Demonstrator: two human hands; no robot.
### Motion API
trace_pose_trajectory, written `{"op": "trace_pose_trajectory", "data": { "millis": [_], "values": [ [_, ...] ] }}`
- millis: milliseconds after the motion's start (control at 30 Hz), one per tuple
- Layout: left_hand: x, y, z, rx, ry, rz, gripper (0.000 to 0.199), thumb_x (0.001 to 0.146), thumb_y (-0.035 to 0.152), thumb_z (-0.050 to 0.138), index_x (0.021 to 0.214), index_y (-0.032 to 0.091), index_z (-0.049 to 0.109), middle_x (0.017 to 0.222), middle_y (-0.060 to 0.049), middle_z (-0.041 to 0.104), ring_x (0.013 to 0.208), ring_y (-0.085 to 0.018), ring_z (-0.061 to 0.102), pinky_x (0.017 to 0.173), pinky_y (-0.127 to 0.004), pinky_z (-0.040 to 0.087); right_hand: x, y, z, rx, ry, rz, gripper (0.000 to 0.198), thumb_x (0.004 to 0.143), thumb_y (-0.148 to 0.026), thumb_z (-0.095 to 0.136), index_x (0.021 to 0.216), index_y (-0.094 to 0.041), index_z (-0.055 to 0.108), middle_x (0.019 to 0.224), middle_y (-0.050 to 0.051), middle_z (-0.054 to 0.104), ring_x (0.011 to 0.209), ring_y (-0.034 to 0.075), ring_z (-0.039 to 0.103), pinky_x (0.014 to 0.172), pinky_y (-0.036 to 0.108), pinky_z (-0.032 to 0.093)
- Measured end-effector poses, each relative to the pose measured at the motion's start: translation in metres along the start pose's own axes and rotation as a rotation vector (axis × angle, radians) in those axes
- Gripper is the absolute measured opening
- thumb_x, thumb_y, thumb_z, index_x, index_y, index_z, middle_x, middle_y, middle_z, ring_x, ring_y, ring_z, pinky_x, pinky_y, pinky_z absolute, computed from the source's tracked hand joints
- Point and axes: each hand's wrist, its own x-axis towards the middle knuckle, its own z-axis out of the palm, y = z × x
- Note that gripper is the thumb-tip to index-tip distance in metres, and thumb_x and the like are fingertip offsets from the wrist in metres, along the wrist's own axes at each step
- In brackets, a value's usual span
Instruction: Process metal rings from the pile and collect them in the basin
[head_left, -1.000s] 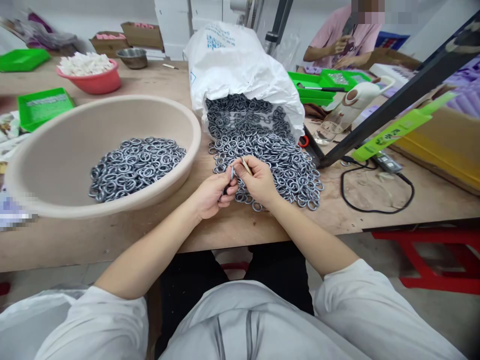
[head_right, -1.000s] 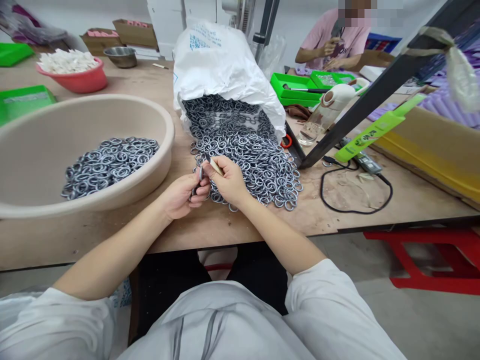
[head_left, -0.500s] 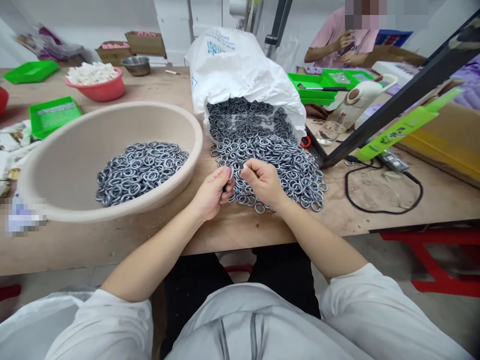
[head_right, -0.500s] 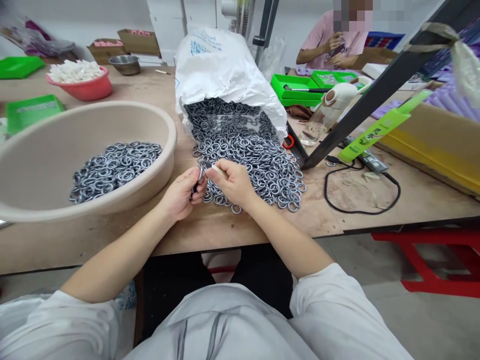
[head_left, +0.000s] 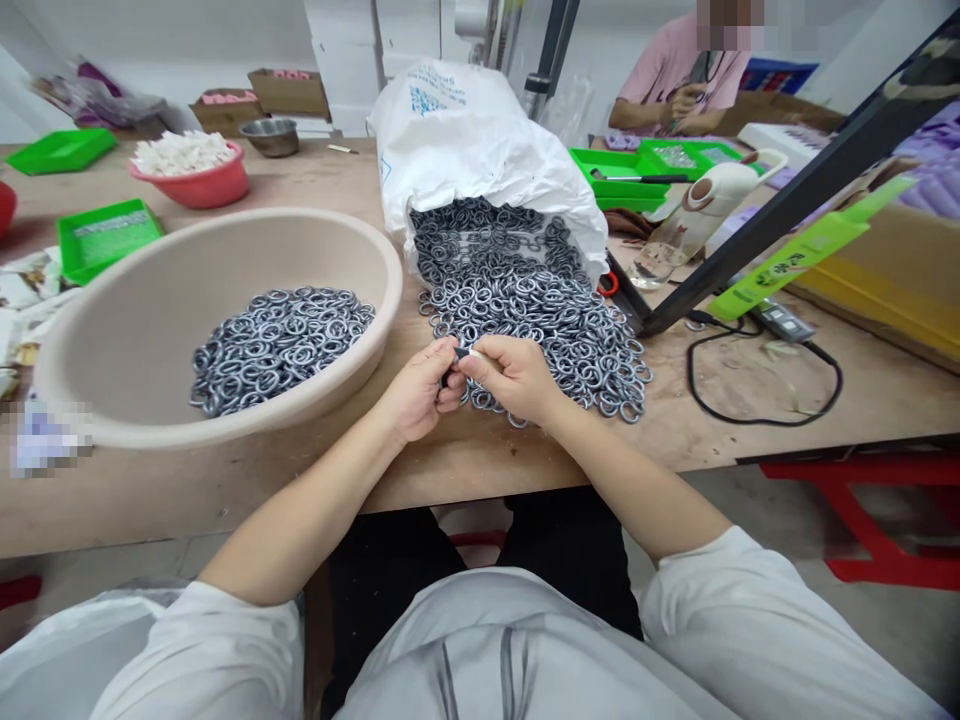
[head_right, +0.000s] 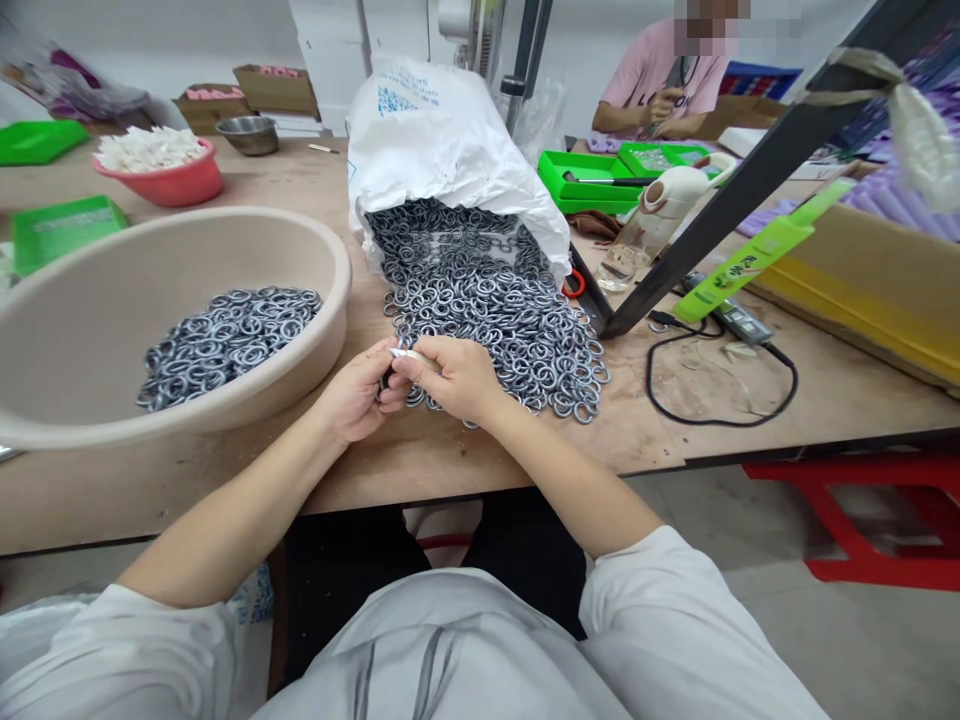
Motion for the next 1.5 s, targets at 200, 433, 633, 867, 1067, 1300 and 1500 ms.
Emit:
{"op": "trace_pose_trajectory", "data": {
  "millis": [200, 433, 633, 867, 1067, 1300, 1500],
  "values": [
    [0.005, 0.001, -0.006, 0.037, -0.017, -0.039, 0.036, 0.083, 0.041, 0.069, 0.072, 0.018, 0.043, 0.055, 0.008, 0.041, 0.038, -0.002, 0.029, 0.036, -0.012, 0.019, 0.012, 0.015, 0.003, 0.092, 0.015, 0.166, 0.052, 0.091, -0.064, 0.050, 0.069, -0.018, 0.061, 0.059, -0.002, 0.052, 0.060, 0.012, 0.044, 0.060, 0.026, 0.031],
    [0.002, -0.004, 0.001, 0.055, -0.081, -0.008, 0.037, 0.082, 0.044, 0.070, 0.074, 0.017, 0.047, 0.059, 0.007, 0.045, 0.041, -0.002, 0.033, 0.038, -0.013, 0.023, 0.019, 0.036, -0.009, 0.186, 0.203, 0.195, 0.051, 0.085, -0.068, 0.056, 0.070, -0.019, 0.057, 0.061, -0.003, 0.048, 0.060, 0.011, 0.041, 0.060, 0.027, 0.032],
    [0.007, -0.004, -0.005, 0.108, 0.027, 0.036, 0.039, 0.074, 0.044, 0.078, 0.074, 0.015, 0.052, 0.062, 0.004, 0.053, 0.042, -0.002, 0.038, 0.039, -0.014, 0.027, 0.022, 0.028, 0.003, 0.258, 0.018, 0.173, 0.042, 0.088, -0.058, 0.057, 0.075, -0.018, 0.062, 0.063, -0.002, 0.056, 0.061, 0.012, 0.048, 0.061, 0.026, 0.035],
    [0.010, -0.001, -0.009, 0.105, 0.125, 0.046, 0.037, 0.069, 0.036, 0.082, 0.093, 0.011, 0.067, 0.070, 0.000, 0.063, 0.046, -0.003, 0.045, 0.039, -0.014, 0.031, 0.022, 0.035, -0.007, -0.559, -0.137, 0.319, 0.023, 0.085, -0.042, 0.065, 0.087, -0.021, 0.075, 0.093, 0.009, 0.070, 0.079, 0.021, 0.059, 0.063, 0.030, 0.031],
    [0.012, 0.004, -0.012, 0.082, 0.270, 0.042, 0.027, 0.070, 0.025, 0.071, 0.093, 0.011, 0.067, 0.071, -0.001, 0.065, 0.047, -0.006, 0.049, 0.037, -0.015, 0.031, 0.023, 0.033, -0.010, -0.423, -0.031, 0.325, 0.030, 0.092, -0.043, 0.057, 0.080, -0.019, 0.070, 0.086, 0.006, 0.066, 0.075, 0.016, 0.054, 0.062, 0.028, 0.030],
    [0.010, -0.005, -0.008, 0.279, 0.244, 0.147, 0.036, 0.072, 0.047, 0.077, 0.077, 0.015, 0.059, 0.063, 0.004, 0.053, 0.045, -0.005, 0.038, 0.037, -0.015, 0.023, 0.018, 0.020, -0.001, 0.495, -0.194, 0.310, 0.051, 0.083, -0.067, 0.057, 0.070, -0.018, 0.057, 0.055, -0.007, 0.040, 0.054, 0.009, 0.035, 0.054, 0.023, 0.030],
    [0.010, -0.012, -0.010, 0.467, 0.185, 0.284, 0.036, 0.078, 0.050, 0.072, 0.074, 0.016, 0.063, 0.062, 0.002, 0.050, 0.053, -0.008, 0.039, 0.043, -0.018, 0.027, 0.017, 0.015, 0.011, 0.694, -0.063, 0.313, 0.059, 0.071, -0.076, 0.064, 0.067, -0.018, 0.056, 0.064, -0.003, 0.055, 0.063, 0.010, 0.049, 0.065, 0.025, 0.042]
  ]
}}
